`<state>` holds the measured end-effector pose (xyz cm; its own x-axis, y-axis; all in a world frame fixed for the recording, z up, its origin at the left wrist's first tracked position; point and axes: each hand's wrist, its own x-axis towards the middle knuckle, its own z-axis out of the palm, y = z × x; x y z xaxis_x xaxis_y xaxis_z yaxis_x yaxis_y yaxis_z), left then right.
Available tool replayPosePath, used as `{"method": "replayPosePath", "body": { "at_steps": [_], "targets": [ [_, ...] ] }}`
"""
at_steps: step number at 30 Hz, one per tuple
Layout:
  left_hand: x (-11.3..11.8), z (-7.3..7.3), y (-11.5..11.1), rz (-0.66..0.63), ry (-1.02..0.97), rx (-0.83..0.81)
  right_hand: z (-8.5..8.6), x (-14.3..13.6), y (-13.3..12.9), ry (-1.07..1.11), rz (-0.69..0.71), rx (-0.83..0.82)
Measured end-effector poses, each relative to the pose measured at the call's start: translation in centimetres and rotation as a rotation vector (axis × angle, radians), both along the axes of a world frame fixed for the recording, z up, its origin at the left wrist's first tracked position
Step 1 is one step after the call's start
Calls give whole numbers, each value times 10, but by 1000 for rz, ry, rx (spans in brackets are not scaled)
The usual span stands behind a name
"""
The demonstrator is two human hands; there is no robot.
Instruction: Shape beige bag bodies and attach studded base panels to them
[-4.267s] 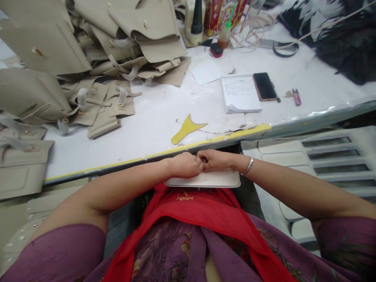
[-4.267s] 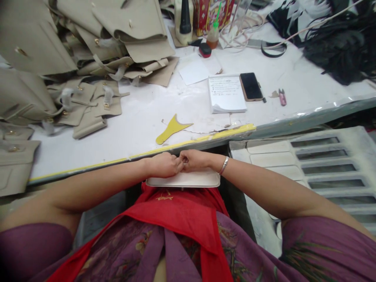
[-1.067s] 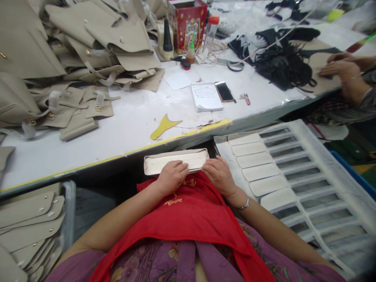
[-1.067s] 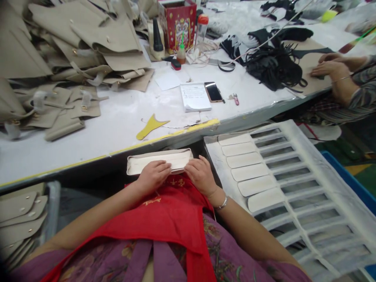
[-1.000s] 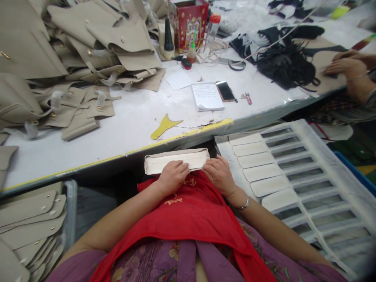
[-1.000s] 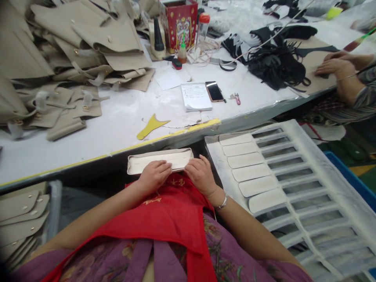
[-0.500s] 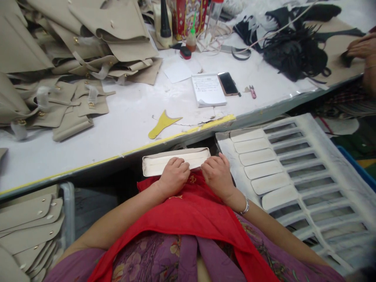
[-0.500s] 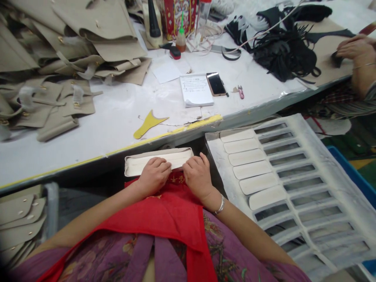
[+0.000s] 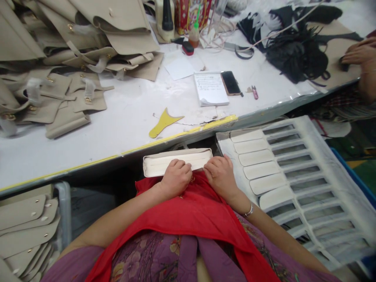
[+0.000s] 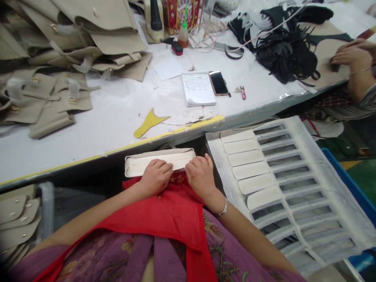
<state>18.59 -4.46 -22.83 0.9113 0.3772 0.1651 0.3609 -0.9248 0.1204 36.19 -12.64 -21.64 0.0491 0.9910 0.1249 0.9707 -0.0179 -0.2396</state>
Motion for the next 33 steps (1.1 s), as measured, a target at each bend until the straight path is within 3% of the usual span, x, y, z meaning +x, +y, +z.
{"method": "replayPosePath", "body": {
  "at_steps": [6, 10, 13, 16, 19, 22, 27, 33],
  "targets": [
    [6, 7, 2, 136, -21, -56, -2, -4, 6, 40, -146, 66],
    [5, 10, 7, 221, 42, -218, -12, 6, -1, 209, -418, 10],
    [4, 10, 11, 249, 57, -305, -21, 10, -5, 527, -564, -295],
    [3, 10, 15, 225, 87, -339, -25, 5, -5, 1027, -556, -546],
    [4, 11, 19, 180, 114, -341, -21, -5, -1, 1449, -679, -557],
    [4, 12, 23, 173, 117, -352, -12, -15, 4, 1686, -830, -548],
    [5, 9, 30, 146, 123, -388, -4, -22, 13, 1798, -967, -614],
    [7, 6, 40, 105, 127, -459, -13, -22, 22, 1816, -930, -697]
  ]
}}
